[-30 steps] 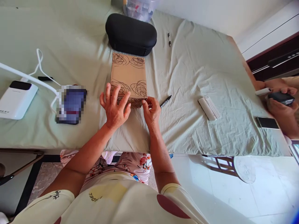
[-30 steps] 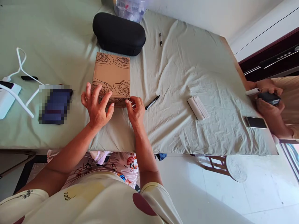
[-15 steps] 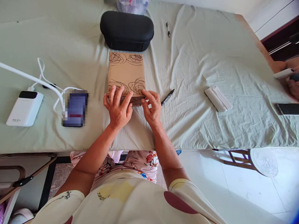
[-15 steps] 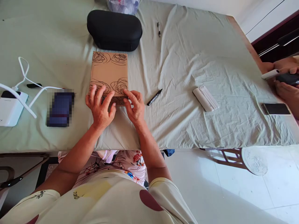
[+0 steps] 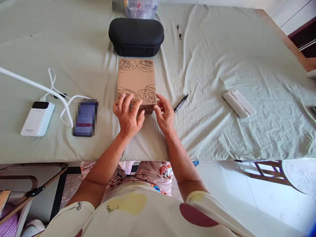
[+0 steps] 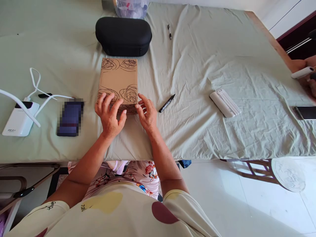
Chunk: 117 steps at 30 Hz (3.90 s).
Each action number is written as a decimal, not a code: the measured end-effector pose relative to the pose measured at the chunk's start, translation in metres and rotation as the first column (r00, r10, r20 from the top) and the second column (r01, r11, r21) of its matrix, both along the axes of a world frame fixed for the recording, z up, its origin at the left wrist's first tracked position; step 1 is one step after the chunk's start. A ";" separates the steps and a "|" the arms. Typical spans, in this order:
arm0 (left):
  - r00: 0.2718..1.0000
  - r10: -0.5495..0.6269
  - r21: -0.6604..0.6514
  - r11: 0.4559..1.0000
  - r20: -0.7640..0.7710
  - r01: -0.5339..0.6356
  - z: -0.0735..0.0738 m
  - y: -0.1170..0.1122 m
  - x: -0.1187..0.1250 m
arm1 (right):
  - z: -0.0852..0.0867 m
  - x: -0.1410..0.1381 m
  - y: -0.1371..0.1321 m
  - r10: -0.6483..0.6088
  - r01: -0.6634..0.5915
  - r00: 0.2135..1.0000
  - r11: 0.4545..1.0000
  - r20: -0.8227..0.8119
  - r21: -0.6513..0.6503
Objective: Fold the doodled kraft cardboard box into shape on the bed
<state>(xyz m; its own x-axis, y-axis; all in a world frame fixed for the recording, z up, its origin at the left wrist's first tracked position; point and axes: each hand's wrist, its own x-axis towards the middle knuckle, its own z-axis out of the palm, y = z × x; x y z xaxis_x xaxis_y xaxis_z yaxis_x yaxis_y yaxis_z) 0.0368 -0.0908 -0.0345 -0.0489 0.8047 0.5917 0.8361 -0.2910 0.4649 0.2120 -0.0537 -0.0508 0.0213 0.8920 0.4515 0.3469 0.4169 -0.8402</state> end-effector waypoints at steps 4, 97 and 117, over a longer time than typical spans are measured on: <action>0.999 0.020 0.047 0.999 -0.025 -0.019 0.000 0.000 -0.001 | -0.001 -0.001 -0.001 -0.001 0.001 1.000 1.000 -0.012 0.014; 0.982 0.172 0.083 0.980 0.080 -0.179 0.000 0.017 -0.009 | 0.000 -0.023 -0.015 -0.045 -0.004 0.958 0.985 0.283 0.172; 0.964 -0.124 0.007 0.992 0.236 0.126 -0.001 0.018 -0.046 | 0.009 0.011 -0.002 -0.220 0.181 0.962 0.957 0.163 0.227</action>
<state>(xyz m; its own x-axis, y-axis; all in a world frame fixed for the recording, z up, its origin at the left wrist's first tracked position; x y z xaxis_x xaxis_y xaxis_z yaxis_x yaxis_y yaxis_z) -0.0090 -0.0726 -0.0350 -0.0850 0.8179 0.5691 0.6601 -0.3816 0.6470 0.2232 -0.0558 -0.0418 0.0886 0.7638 0.6394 0.5824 0.4810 -0.6553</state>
